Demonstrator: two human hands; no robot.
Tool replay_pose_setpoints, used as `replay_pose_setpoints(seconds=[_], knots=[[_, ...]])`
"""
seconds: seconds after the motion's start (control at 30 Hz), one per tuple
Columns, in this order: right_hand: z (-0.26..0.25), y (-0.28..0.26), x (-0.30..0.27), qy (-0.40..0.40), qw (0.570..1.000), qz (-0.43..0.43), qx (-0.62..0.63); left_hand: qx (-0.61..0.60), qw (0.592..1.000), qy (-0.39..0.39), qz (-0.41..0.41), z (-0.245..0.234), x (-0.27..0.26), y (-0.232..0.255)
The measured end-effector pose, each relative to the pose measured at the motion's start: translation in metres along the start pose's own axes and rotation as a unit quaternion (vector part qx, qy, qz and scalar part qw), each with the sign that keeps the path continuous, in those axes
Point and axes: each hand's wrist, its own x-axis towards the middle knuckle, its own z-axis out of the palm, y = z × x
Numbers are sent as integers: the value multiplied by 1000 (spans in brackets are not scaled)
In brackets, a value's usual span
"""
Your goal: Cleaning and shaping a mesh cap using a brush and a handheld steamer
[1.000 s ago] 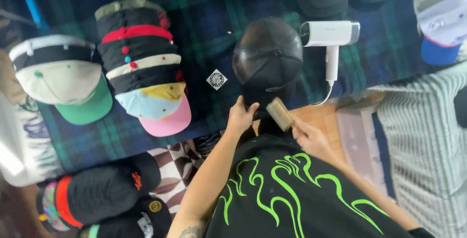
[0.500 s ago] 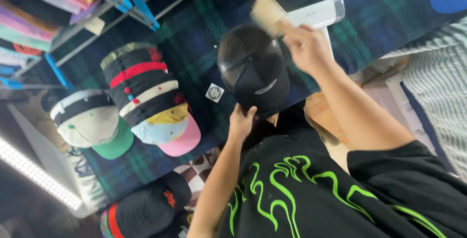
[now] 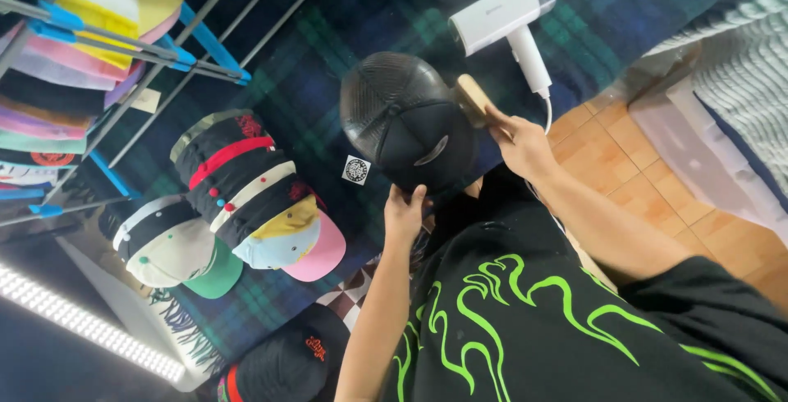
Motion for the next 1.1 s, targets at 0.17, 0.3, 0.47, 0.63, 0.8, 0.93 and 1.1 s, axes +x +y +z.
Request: replay_pose_setpoints(seconds=[0.17, 0.3, 0.47, 0.63, 0.8, 0.93, 1.1], knots=[[-22, -56, -69, -7, 991, 41, 125, -14, 1000, -8, -19, 3, 9, -23], [10, -68, -105, -29, 970, 113, 215, 13, 1000, -9, -4, -1, 14, -32], [24, -57, 45, -38, 985, 74, 148, -21, 1000, -5, -5, 1, 8, -26], [-59, -183, 150, -334, 926, 174, -24, 31, 998, 3, -52, 0, -3, 13], [-56, -166, 125, -303, 948, 91, -19, 24, 999, 9, -24, 3, -5, 1], [-52, -119, 20, -224, 972, -45, 50, -76, 995, 37, -47, 17, 6, -24], [-70, -107, 38, -142, 957, -251, 24, -196, 979, 36, -41, 21, -2, -19]])
